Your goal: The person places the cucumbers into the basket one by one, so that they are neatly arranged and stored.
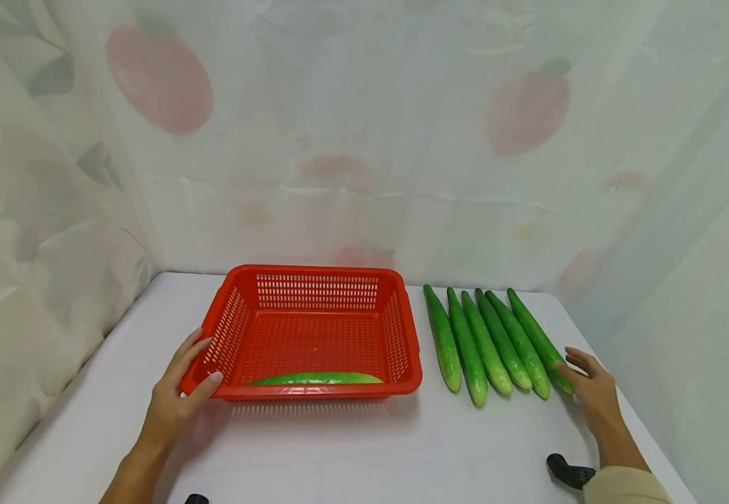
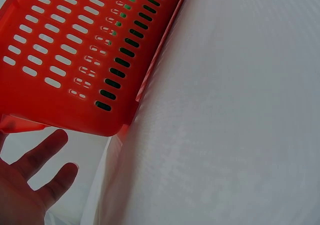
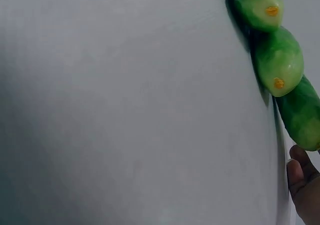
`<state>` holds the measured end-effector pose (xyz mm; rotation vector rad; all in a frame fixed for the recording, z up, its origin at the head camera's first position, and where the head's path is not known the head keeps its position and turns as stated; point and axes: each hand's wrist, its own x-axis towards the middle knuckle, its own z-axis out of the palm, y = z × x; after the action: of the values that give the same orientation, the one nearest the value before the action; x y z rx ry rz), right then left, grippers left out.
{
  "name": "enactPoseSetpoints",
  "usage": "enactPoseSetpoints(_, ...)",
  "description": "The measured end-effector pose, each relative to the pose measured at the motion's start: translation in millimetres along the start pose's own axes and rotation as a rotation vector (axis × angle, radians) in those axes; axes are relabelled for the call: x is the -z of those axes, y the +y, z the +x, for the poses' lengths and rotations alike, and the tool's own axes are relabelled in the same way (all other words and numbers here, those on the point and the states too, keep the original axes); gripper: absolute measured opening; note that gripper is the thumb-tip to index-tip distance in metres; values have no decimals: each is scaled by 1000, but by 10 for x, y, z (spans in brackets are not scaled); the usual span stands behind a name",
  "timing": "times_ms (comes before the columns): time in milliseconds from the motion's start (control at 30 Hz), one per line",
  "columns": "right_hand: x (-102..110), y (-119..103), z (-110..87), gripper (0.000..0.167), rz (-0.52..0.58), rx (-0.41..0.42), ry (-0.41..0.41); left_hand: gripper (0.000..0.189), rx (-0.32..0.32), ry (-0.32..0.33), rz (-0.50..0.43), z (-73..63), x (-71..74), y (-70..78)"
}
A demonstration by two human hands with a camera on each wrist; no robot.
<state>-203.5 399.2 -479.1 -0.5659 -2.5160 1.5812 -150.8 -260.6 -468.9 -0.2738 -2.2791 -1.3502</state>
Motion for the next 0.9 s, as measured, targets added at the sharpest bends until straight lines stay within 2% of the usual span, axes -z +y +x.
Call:
enactPoseSetpoints(300, -45, 43, 43, 67, -114, 58, -3, 56, 13, -4, 6, 1, 0, -4)
enactPoseSetpoints(400, -57, 42, 40, 65, -133, 55, 4, 56, 10, -4, 5, 4, 1, 1)
enactPoseSetpoints(633, -61, 49, 41, 59, -153, -8, 81, 56, -2, -3, -5, 5, -2, 14)
enactPoseSetpoints(900, -55, 21, 40, 55, -71, -105, 195, 56, -4, -3, -5, 0, 0, 22)
